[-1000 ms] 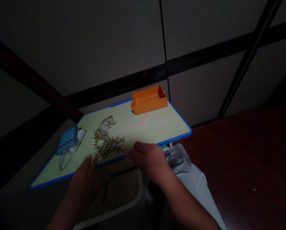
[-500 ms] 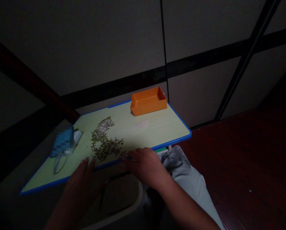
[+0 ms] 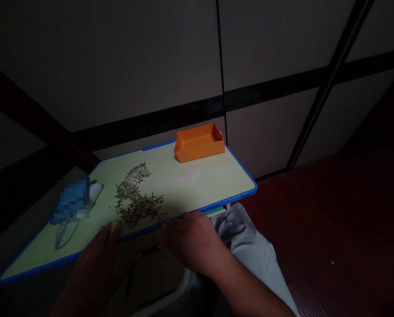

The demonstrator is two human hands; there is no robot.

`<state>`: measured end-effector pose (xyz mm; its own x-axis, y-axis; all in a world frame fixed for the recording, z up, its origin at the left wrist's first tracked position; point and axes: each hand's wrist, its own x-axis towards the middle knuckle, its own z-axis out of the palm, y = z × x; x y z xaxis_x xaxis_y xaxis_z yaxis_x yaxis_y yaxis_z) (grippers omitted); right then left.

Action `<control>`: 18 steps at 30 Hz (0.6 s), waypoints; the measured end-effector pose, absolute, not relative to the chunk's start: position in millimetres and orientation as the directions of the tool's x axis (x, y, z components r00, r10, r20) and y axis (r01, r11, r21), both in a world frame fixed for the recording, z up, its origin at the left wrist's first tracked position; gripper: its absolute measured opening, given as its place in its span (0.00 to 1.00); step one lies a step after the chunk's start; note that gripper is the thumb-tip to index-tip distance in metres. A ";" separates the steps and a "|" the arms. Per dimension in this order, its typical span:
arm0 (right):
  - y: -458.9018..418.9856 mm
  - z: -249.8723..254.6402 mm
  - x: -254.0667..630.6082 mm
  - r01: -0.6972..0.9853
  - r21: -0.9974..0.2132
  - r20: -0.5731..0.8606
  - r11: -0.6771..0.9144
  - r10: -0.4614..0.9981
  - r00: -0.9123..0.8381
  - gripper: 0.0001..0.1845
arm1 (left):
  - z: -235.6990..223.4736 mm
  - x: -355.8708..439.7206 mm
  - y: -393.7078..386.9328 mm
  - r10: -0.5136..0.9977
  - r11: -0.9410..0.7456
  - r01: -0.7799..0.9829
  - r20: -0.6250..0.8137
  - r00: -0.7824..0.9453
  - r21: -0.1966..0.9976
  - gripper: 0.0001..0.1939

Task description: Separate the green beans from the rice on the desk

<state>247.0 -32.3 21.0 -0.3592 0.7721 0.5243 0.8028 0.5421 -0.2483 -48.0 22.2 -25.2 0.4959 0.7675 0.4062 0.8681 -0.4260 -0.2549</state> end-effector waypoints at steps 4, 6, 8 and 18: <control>-34.6 22.5 247.0 0.808 -0.259 0.474 0.529 0.799 -0.371 0.10 | -25.9 -48.9 22.6 0.768 -0.425 0.871 0.411 0.491 -0.246 0.43; -35.8 23.3 246.5 0.826 -0.244 0.449 0.508 0.814 -0.368 0.10 | -25.8 -49.5 23.2 0.774 -0.425 0.873 0.403 0.487 -0.239 0.43; -37.1 24.8 245.8 0.845 -0.237 0.415 0.479 0.836 -0.358 0.11 | -25.4 -50.2 23.8 0.783 -0.423 0.878 0.396 0.479 -0.225 0.43; -38.7 31.5 249.1 0.867 -0.286 0.306 0.408 0.897 -0.321 0.13 | -20.2 -53.8 22.3 0.792 -0.445 0.865 0.349 0.501 -0.231 0.41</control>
<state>249.1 -38.7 31.5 -0.3207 0.8965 0.3056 0.8673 0.4076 -0.2856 -53.8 22.3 -20.2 0.5007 0.7922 0.3488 0.8652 -0.4451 -0.2310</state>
